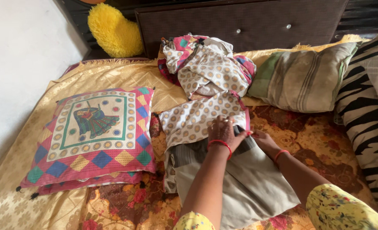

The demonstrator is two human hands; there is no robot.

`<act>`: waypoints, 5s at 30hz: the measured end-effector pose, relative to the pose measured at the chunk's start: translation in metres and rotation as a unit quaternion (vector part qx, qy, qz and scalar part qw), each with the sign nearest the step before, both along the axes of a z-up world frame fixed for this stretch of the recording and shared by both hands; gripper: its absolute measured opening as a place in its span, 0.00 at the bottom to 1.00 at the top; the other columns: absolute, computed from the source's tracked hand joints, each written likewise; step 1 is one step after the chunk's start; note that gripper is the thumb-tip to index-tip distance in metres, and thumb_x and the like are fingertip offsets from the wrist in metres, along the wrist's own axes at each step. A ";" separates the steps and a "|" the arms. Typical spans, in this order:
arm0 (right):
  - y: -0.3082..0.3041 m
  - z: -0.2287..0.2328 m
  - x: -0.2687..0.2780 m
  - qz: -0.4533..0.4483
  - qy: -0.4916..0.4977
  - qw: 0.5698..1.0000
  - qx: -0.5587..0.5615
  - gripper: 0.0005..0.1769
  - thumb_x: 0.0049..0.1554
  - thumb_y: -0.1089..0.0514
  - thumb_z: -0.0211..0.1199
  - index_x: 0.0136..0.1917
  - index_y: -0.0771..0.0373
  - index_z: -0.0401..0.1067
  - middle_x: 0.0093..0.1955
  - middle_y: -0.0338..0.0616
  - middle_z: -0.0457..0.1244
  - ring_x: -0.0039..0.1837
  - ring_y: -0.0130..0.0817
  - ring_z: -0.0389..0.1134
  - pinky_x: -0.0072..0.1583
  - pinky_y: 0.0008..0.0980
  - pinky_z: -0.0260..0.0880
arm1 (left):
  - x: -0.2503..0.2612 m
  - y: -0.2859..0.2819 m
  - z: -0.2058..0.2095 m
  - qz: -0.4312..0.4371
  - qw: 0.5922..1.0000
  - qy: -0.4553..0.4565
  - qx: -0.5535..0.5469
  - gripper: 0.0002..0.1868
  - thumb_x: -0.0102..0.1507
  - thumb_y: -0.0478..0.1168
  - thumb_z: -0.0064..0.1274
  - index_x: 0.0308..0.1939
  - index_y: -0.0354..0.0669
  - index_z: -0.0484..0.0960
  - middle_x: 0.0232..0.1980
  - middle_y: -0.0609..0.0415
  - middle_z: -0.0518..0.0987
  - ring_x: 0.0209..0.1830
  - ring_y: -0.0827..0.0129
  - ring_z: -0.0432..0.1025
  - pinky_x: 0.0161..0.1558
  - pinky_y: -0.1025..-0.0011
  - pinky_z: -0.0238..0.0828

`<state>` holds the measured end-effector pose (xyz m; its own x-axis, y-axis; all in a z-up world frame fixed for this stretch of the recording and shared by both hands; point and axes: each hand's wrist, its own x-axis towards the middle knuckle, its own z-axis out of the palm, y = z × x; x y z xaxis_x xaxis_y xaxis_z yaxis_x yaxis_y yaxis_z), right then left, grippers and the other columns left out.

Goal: The person stuffs a pillow insert into a patterned pillowcase. They align the corners of the insert with the case, push the fabric over the insert, and smooth the surface to ensure a neat fit.

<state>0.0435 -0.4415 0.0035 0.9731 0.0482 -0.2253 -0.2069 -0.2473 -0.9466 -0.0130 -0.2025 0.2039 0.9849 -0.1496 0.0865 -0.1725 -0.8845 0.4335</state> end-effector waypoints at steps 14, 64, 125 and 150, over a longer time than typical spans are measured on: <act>0.027 0.095 -0.039 -0.027 -0.153 0.929 -0.335 0.14 0.59 0.54 0.60 0.57 0.57 0.76 0.56 0.52 0.72 0.59 0.49 0.72 0.60 0.43 0.72 | -0.015 -0.029 -0.059 -0.089 0.990 0.092 -0.057 0.24 0.64 0.53 0.57 0.60 0.48 0.80 0.63 0.42 0.78 0.65 0.51 0.72 0.64 0.57 0.70; 0.249 0.142 -0.108 0.170 -0.052 0.867 -0.465 0.55 0.49 0.32 0.69 0.74 0.70 0.54 0.71 0.63 0.54 0.60 0.55 0.70 0.58 0.47 0.76 | -0.046 0.193 -0.080 0.031 0.959 0.271 0.073 0.18 0.65 0.49 0.48 0.53 0.44 0.79 0.50 0.41 0.83 0.51 0.52 0.79 0.55 0.60 0.74; 0.172 0.078 -0.079 0.351 -0.197 0.857 -0.322 0.14 0.50 0.44 0.69 0.47 0.50 0.79 0.48 0.40 0.71 0.56 0.43 0.70 0.60 0.47 0.67 | 0.011 0.074 -0.062 -0.154 0.862 0.479 -0.057 0.15 0.59 0.46 0.57 0.37 0.36 0.82 0.36 0.48 0.78 0.33 0.60 0.71 0.37 0.61 0.73; 0.035 0.131 -0.064 0.058 0.055 0.952 -0.295 0.39 0.50 0.28 0.59 0.60 0.59 0.80 0.52 0.53 0.75 0.57 0.46 0.75 0.61 0.44 0.72 | -0.018 0.068 0.015 -0.057 0.974 0.068 0.208 0.30 0.65 0.40 0.52 0.71 0.48 0.62 0.68 0.47 0.66 0.67 0.55 0.66 0.63 0.54 0.67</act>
<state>-0.0203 -0.4061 0.1345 0.9381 -0.0125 -0.3461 -0.2354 -0.7561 -0.6107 -0.0315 -0.1345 0.2187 0.9582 -0.2528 -0.1342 -0.2456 -0.9670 0.0681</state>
